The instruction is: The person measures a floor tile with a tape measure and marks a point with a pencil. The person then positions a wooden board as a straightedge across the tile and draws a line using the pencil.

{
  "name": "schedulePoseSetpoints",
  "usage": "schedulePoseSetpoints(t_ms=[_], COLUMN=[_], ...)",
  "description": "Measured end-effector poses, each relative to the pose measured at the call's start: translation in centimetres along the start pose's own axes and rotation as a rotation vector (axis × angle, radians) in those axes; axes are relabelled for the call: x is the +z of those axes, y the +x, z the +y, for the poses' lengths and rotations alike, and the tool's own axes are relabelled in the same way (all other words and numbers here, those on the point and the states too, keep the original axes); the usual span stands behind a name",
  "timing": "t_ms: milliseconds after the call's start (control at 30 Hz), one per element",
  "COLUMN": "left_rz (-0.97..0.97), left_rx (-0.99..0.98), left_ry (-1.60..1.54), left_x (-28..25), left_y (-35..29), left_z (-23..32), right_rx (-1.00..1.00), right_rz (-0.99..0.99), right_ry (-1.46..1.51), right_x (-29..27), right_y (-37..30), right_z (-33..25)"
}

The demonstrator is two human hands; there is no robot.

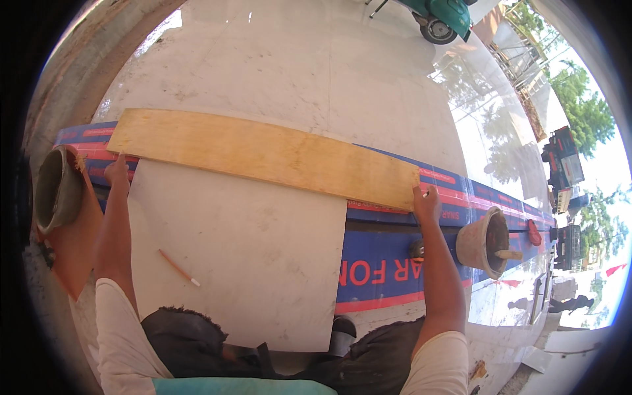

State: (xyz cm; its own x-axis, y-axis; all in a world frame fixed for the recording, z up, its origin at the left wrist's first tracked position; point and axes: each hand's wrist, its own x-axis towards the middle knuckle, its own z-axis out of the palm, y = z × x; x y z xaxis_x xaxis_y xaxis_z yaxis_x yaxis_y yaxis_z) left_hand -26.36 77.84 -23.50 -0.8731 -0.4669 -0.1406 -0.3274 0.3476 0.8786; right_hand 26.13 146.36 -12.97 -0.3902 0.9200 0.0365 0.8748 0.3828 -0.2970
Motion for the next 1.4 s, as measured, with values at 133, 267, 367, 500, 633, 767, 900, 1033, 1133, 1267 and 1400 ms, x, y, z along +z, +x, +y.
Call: schedulePoseSetpoints(t_ms=[133, 267, 367, 500, 633, 767, 900, 1033, 1133, 1267, 1400], left_rz=[0.102, -0.009, -0.156, -0.413, -0.551, -0.595, -0.666, -0.727, -0.708, -0.751, -0.795], left_rx=[0.364, 0.767, 1.026, 1.201, 1.219, 1.188, 1.112, 1.059, 0.998, 0.91, 0.868], left_ry=[0.297, 0.458, 0.498, 0.621, 0.746, 0.904, 0.977, 0.916, 0.895, 0.901, 0.94], left_x=[0.7, -0.1, 1.0, 3.5, 4.9, 5.8, 6.1, 6.2, 6.3, 7.4, 8.7], left_y=[-5.9, -11.1, -17.1, -24.3, -28.7, -30.7, -30.5, -30.5, -30.5, -29.9, -29.3], left_z=[3.3, 6.9, 8.8, 9.9, 10.4, 10.6, 10.2, 10.7, 11.5, 12.3, 12.9], right_rx=[-0.025, -0.079, -0.133, -0.134, -0.161, -0.353, -0.457, -0.526, -0.548, -0.511, -0.725], right_rz=[0.099, 0.091, 0.113, 0.061, 0.096, 0.256, 0.108, -0.251, -0.501, -0.849, -1.06], right_ry=[-0.051, -0.042, -0.017, 0.047, 0.039, 0.243, 0.36, 0.482, 0.491, 0.311, 0.145], right_x=[-1.4, -1.8, -2.6, -4.4, -6.3, -6.4, -7.9, -8.7, -9.4, -11.1, -8.5], right_y=[-1.0, -0.5, -0.6, -1.5, -2.6, -2.9, -4.7, -6.8, -10.1, -16.1, -22.6], right_z=[-0.5, -1.3, -1.9, -4.0, -5.5, -5.0, -7.9, -11.1, -15.0, -21.0, -26.0])
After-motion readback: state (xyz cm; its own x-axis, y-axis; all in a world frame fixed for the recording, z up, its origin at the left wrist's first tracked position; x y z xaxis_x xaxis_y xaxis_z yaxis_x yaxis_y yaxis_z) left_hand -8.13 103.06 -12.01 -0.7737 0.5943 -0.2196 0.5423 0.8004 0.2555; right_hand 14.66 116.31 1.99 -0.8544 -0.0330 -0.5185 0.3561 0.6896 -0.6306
